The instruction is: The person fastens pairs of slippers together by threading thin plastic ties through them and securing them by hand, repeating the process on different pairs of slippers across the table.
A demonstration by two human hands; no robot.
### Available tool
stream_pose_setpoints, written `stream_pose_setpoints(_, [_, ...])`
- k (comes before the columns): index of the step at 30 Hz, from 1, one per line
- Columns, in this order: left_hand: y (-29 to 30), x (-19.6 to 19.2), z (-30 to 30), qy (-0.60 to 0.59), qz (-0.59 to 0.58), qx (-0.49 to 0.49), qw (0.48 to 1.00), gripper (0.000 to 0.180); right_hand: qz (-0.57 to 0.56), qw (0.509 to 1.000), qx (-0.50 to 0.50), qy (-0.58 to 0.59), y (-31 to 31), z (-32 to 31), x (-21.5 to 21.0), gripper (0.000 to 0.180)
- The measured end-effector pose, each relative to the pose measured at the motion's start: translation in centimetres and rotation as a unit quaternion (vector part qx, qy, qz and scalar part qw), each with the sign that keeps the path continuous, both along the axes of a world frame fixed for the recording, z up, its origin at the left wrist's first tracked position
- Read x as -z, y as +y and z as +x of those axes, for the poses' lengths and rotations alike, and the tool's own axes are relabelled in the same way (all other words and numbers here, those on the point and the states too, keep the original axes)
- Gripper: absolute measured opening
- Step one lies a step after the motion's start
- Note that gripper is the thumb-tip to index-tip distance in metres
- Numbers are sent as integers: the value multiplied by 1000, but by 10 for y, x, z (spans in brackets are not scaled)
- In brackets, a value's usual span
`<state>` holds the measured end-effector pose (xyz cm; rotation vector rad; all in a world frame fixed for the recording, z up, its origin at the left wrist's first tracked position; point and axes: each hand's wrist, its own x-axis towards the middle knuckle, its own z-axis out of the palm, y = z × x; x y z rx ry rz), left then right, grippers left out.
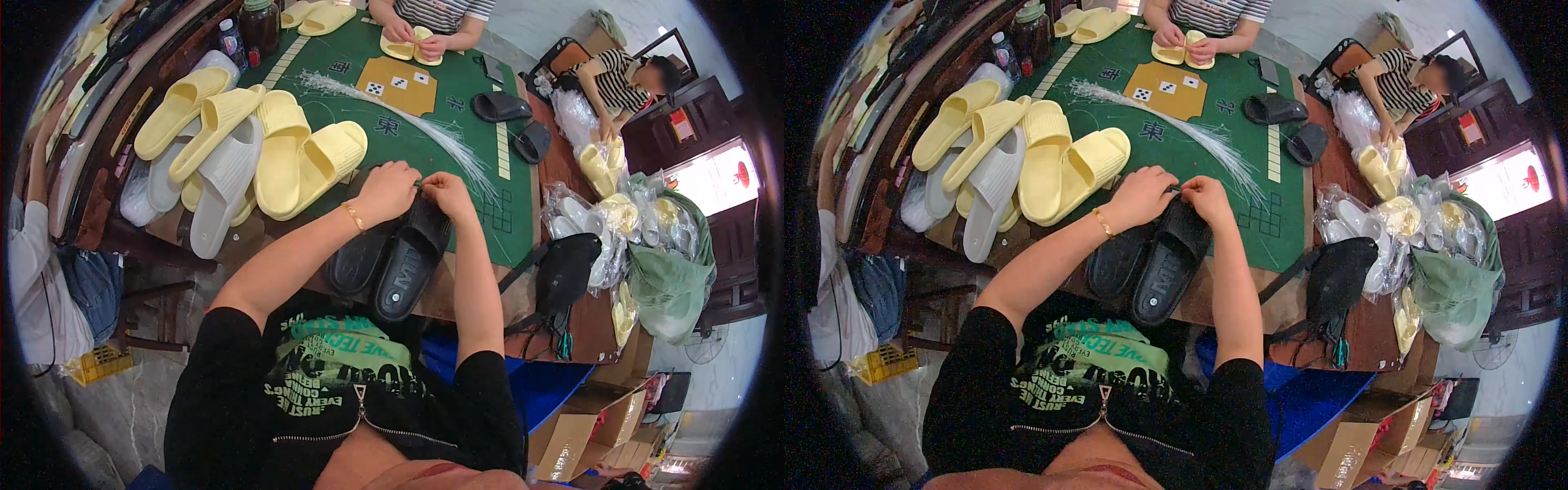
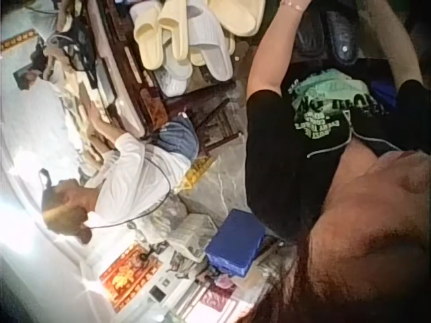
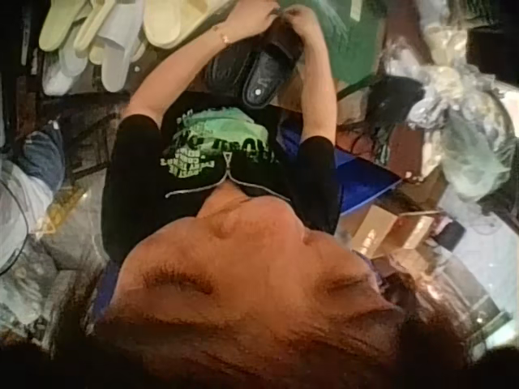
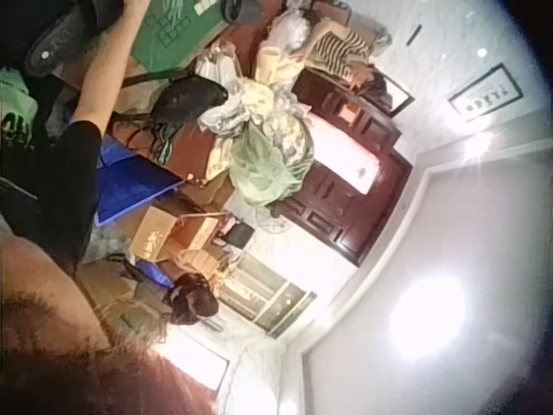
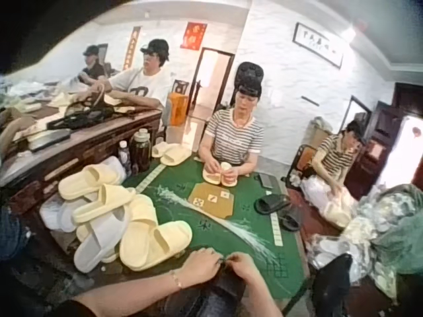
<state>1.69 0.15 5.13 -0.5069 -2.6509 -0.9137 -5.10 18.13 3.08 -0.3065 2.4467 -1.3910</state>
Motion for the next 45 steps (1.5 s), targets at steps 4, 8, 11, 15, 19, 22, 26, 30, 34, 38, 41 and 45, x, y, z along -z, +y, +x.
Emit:
stream_pose_setpoints(4, [17,9,-27,-30,118,-34,992,35,-219,962,134,90,-9,-3,-3,14])
stream_pose_setpoints(8, [18,29,-44,-18,166,-41,985,35,-263,954,126,74,-16,-5,7,26])
stream_pose_setpoints(11, [20,32,-44,-135,224,-15,965,29,-301,943,121,73,-13,1,12,33])
stream_pose_setpoints(15, [24,29,-42,-192,271,-12,943,24,-330,936,119,21,-8,-4,14,26])
stream_pose_setpoints(19, [23,36,-46,-192,313,-13,930,21,-374,922,98,15,-7,-5,17,25])
stream_pose_setpoints(22, [23,35,-44,-191,311,-20,931,19,-318,946,67,20,-6,-6,20,23])
stream_pose_setpoints(26, [20,40,-43,-180,441,-72,877,17,-257,964,62,-2,-9,-3,16,17])
stream_pose_setpoints(30, [20,41,-42,-173,480,-77,857,17,-217,976,16,29,-10,-1,17,12])
stream_pose_setpoints(34, [22,34,-39,-175,470,-63,863,18,-224,973,8,48,-8,1,19,9])
stream_pose_setpoints(38, [18,35,-41,-152,560,-27,814,20,-162,984,19,66,-11,2,17,8])
stream_pose_setpoints(41, [14,38,-42,-176,580,-27,795,16,-112,990,11,85,-14,4,13,9])
stream_pose_setpoints(45, [13,35,-44,-179,614,-58,767,16,-170,979,52,100,-12,3,15,8])
